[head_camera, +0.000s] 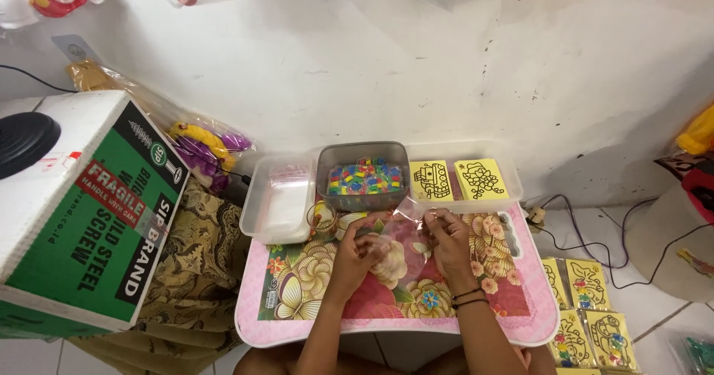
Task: The person makes sand art by peeling off protective paper from a template to reveal an adhesive surface and sprinkling colored sand from containers over the exposed areas by hand. They place a finished flower template into a bag and select a new tank template from a stack.
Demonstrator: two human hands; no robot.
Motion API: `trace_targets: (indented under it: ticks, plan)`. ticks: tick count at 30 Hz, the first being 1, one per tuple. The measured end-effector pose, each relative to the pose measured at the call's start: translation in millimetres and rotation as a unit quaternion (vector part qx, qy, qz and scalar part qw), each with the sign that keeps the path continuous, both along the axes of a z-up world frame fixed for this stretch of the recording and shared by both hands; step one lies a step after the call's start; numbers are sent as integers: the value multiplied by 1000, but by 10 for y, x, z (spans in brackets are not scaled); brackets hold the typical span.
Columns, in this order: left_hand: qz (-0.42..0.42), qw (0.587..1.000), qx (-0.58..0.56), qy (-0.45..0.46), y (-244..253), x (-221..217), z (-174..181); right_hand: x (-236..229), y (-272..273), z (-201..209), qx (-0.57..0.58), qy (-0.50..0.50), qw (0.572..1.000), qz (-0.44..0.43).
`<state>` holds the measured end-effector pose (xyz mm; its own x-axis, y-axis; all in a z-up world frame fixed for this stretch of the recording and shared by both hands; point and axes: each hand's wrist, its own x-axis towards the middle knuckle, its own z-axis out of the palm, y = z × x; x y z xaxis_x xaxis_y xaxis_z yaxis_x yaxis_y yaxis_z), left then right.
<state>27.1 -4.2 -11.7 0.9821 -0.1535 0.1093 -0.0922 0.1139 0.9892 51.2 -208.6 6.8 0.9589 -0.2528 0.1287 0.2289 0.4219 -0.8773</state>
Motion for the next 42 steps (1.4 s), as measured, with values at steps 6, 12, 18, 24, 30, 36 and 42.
trace_targets:
  ticks: [6, 12, 18, 24, 30, 36, 42]
  plan:
    - [64, 996, 60, -3, 3, -84, 94, 56, -16, -112, -28, -11, 1000, 1]
    - [110, 993, 31, 20, -29, -150, 207, 79, -48, -216, -48, -24, 999, 6]
    - [149, 988, -24, -6, -14, -184, 265, -32, 9, -36, -88, -48, 995, 2]
    - [71, 993, -89, 4, -62, -269, 436, -91, 47, 60, -97, -47, 994, -6]
    - [40, 998, -54, 13, -62, -226, 354, 37, -28, -172, -92, -12, 995, 23]
    - [146, 988, 15, 43, -35, -133, 8, -46, 32, 17, -113, 26, 992, 39]
    - [164, 984, 66, 26, -67, -181, 186, -61, 7, 131, -101, -76, 991, 43]
